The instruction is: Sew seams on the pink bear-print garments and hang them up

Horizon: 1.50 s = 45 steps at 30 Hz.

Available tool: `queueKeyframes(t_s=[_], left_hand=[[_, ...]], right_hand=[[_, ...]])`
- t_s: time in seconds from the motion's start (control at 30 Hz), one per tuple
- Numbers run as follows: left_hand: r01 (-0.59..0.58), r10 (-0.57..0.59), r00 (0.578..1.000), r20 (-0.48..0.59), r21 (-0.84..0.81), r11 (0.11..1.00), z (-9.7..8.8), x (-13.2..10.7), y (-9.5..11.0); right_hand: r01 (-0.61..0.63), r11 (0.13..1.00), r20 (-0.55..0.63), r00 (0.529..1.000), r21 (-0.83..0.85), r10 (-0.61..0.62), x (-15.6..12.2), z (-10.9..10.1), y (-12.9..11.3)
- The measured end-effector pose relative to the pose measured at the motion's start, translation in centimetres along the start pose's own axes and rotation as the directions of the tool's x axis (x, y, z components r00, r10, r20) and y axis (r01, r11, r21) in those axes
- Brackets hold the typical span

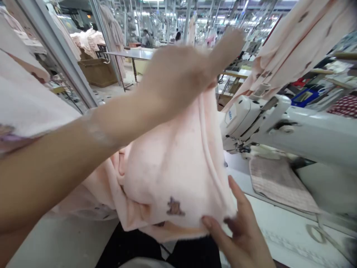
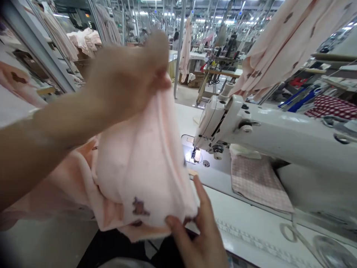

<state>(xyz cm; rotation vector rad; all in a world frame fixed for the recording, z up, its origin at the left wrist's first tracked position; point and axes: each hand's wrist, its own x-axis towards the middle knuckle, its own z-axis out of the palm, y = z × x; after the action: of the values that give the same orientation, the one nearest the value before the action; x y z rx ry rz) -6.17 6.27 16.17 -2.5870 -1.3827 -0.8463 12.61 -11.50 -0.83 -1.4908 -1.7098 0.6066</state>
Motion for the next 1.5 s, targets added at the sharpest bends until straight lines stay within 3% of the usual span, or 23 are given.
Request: queueKeyframes(t_s=[0.07,0.17,0.23,0.3,0.33,0.4,0.57,0.7,0.87,0.97,1.07,1.2,1.37,1.5], left_hand=[[-0.039,0.024,0.995,0.101,0.142,0.989,3.8,1.9,-0.6],[-0.141,0.103,0.967,0.233,0.150,0.979,9.7,1.5,-0.4],[-0.250,0.216,0.894,0.391,0.036,0.968,12.5,-0.4,-0.1],[-0.329,0.362,0.772,0.523,-0.159,0.931,14.1,-2.5,0.2],[-0.340,0.422,0.719,0.552,-0.250,0.907,14.5,-3.3,0.3],[-0.338,0.495,0.671,0.552,-0.366,0.867,14.7,-4.1,0.3],[-0.321,0.556,0.687,0.469,-0.490,0.811,14.8,-3.6,0.4],[-0.502,0.621,0.739,0.260,-0.401,0.766,17.0,-4.9,0.5],[-0.574,0.598,0.801,0.008,-0.276,0.771,18.7,-7.5,-0.3],[-0.614,0.615,0.784,-0.084,-0.245,0.750,18.3,-7.9,-0.9],[-0.621,0.627,0.777,-0.065,-0.243,0.745,17.8,-8.0,-1.1],[-0.614,0.641,0.762,0.090,-0.216,0.759,17.6,-7.9,-0.7],[-0.647,0.677,0.715,0.172,-0.204,0.735,17.8,-7.7,-0.7],[-0.588,0.612,0.758,0.226,-0.170,0.791,17.8,-7.5,-2.1]], right_hand=[[0.044,0.984,-0.062,0.997,-0.173,-0.055,-0.1,-0.9,2.2],[0.203,0.895,0.047,0.979,-0.397,-0.201,0.2,-2.2,4.6],[0.287,0.854,0.129,0.958,-0.434,-0.257,0.5,-2.6,5.3],[0.349,0.820,0.182,0.937,-0.454,-0.298,1.0,-2.5,5.5],[0.364,0.806,0.208,0.931,-0.466,-0.301,1.4,-2.2,5.5],[0.360,0.791,0.231,0.932,-0.494,-0.280,2.3,-1.6,5.4],[0.384,0.819,0.272,0.918,-0.427,-0.289,3.0,0.0,4.0],[0.502,0.817,0.301,0.855,-0.282,-0.422,2.9,0.9,3.0],[0.461,0.767,0.295,0.885,-0.447,-0.360,3.5,0.2,3.7],[0.478,0.764,0.319,0.874,-0.434,-0.366,3.5,-0.4,3.4],[0.513,0.742,0.286,0.858,-0.432,-0.426,4.0,-0.5,2.9],[0.473,0.722,0.312,0.880,-0.505,-0.358,4.6,-0.5,2.8],[0.439,0.792,0.351,0.886,-0.424,-0.303,2.8,-1.3,2.7],[0.445,0.746,0.277,0.895,-0.495,-0.350,1.9,-2.3,2.9]])
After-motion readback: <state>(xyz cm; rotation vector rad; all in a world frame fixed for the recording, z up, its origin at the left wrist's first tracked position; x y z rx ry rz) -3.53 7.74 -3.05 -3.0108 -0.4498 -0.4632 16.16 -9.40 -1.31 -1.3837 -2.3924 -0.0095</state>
